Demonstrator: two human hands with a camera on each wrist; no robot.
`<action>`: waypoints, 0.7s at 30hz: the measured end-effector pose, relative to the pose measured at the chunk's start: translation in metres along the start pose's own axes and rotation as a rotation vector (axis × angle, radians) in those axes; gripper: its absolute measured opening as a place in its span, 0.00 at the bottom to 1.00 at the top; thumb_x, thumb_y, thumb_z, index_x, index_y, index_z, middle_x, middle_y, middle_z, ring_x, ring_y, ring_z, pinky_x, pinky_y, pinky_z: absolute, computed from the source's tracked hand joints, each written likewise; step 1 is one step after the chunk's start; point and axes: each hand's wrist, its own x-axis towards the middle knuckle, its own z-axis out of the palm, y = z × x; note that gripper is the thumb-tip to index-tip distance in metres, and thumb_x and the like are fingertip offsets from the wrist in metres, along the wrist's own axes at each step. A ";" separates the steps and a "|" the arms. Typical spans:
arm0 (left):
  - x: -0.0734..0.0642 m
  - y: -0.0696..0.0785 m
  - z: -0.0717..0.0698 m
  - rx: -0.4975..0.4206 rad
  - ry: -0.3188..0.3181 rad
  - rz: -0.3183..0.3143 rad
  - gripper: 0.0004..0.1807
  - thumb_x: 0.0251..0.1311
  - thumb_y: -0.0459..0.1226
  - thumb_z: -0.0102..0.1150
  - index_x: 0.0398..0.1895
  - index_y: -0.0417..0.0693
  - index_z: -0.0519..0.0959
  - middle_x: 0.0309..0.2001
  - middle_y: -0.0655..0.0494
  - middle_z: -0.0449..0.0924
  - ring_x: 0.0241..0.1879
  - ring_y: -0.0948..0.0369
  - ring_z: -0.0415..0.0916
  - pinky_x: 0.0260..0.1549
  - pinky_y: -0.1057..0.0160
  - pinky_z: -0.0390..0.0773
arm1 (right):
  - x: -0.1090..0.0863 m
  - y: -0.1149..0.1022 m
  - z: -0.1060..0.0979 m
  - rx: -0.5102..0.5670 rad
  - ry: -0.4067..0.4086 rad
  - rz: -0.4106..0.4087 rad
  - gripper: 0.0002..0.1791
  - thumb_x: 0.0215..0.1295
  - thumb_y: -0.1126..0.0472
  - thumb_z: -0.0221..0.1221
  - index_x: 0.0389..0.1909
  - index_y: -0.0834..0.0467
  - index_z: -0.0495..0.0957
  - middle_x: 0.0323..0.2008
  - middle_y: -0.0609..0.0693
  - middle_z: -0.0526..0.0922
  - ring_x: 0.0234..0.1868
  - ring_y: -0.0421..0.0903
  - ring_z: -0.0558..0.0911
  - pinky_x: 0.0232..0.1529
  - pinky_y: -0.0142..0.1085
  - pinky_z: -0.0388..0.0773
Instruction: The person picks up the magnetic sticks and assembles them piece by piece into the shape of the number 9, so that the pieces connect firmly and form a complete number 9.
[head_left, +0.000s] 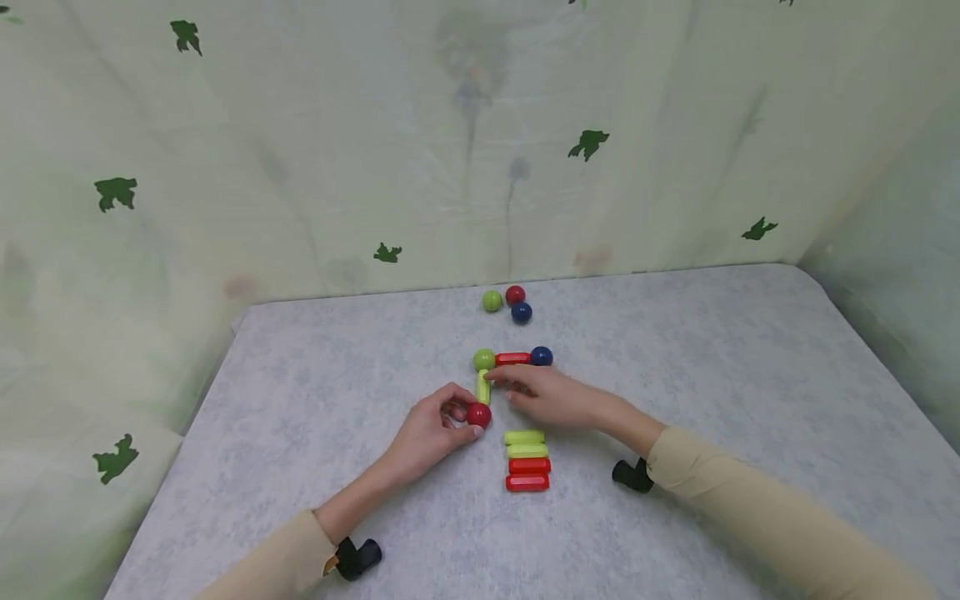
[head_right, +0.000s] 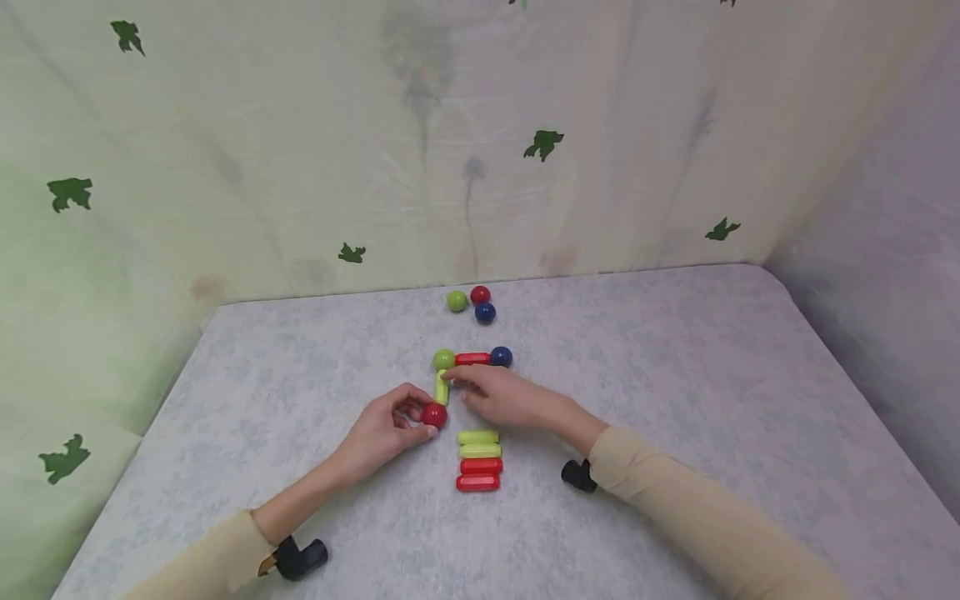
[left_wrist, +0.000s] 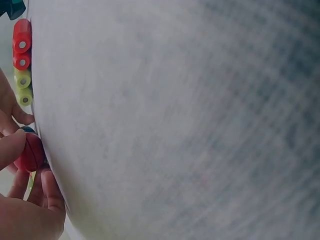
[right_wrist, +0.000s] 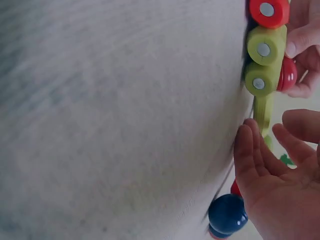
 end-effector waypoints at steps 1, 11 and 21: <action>0.000 0.000 0.000 0.000 0.000 -0.001 0.17 0.55 0.34 0.71 0.46 0.53 0.78 0.38 0.56 0.77 0.36 0.57 0.73 0.35 0.61 0.76 | 0.002 0.000 0.002 0.000 -0.005 -0.003 0.24 0.72 0.65 0.53 0.68 0.54 0.68 0.58 0.48 0.76 0.49 0.43 0.75 0.51 0.37 0.74; -0.002 0.002 -0.002 0.014 0.008 -0.002 0.19 0.53 0.35 0.72 0.47 0.53 0.77 0.37 0.57 0.77 0.37 0.57 0.73 0.37 0.61 0.76 | 0.013 -0.001 0.011 -0.181 -0.035 -0.127 0.26 0.72 0.65 0.53 0.69 0.51 0.69 0.47 0.48 0.72 0.42 0.41 0.72 0.39 0.35 0.73; 0.000 0.001 0.000 0.004 0.008 0.014 0.19 0.54 0.34 0.72 0.48 0.53 0.77 0.37 0.57 0.77 0.38 0.57 0.73 0.37 0.62 0.76 | 0.014 -0.005 0.011 -0.181 -0.002 -0.091 0.21 0.73 0.64 0.52 0.65 0.52 0.73 0.49 0.47 0.73 0.42 0.40 0.74 0.42 0.34 0.74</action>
